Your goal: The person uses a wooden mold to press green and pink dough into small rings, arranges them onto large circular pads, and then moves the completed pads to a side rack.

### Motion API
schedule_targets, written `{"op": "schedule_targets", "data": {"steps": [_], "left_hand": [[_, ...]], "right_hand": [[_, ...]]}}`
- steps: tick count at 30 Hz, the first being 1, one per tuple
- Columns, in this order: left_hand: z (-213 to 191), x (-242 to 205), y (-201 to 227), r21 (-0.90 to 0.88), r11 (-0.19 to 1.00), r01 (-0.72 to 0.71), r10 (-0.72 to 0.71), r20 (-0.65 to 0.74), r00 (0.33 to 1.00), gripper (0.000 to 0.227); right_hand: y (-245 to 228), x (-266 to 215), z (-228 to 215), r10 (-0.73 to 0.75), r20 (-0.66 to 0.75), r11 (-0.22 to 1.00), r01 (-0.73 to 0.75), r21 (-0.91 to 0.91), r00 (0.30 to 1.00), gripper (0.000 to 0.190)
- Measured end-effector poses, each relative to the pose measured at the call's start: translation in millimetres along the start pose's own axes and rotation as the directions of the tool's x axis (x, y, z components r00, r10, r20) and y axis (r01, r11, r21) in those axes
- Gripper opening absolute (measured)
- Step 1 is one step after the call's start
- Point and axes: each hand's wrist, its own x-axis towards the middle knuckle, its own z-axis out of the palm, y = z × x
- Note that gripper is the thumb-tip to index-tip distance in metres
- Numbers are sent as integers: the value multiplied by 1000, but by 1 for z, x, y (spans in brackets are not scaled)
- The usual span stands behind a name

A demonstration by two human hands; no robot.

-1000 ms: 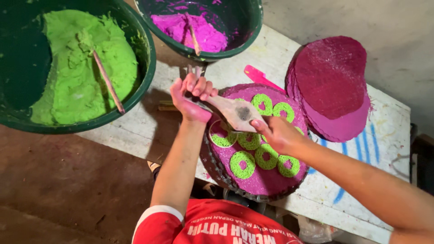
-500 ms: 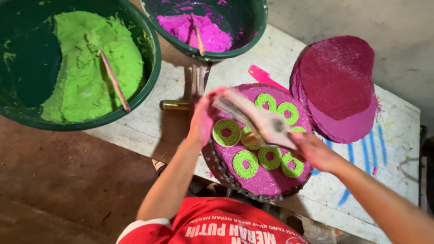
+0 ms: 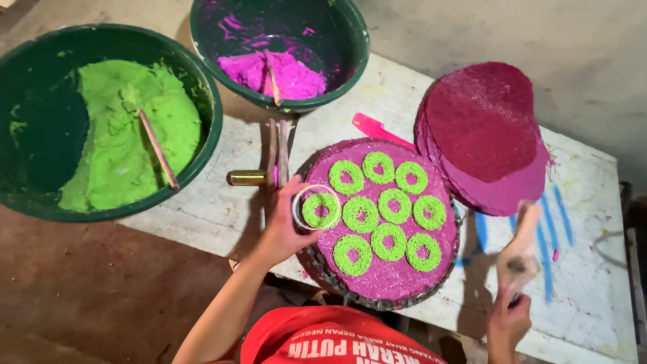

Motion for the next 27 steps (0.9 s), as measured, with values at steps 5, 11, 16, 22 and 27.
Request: {"op": "schedule_targets", "data": {"steps": [5, 11, 16, 22, 27], "left_hand": [[-51, -35, -7, 316, 948, 41, 49, -273, 961, 108], [-97, -54, -37, 685, 690, 234, -31, -296, 955, 109], [-85, 1, -72, 695, 719, -17, 76, -55, 996, 87], [-92, 71, -106, 737, 670, -84, -219, 305, 927, 49], [-112, 80, -68, 770, 601, -217, -65, 317, 946, 44]], "right_hand": [[11, -2, 1, 66, 0, 916, -60, -396, 998, 74], [1, 16, 13, -5, -42, 898, -14, -440, 999, 73], [-36, 17, 21, -317, -273, 867, 160, -473, 908, 55], [-140, -18, 48, -424, -279, 901, 432, -36, 862, 43], [-243, -67, 50, -437, -189, 869, 467, 165, 879, 26]]}}
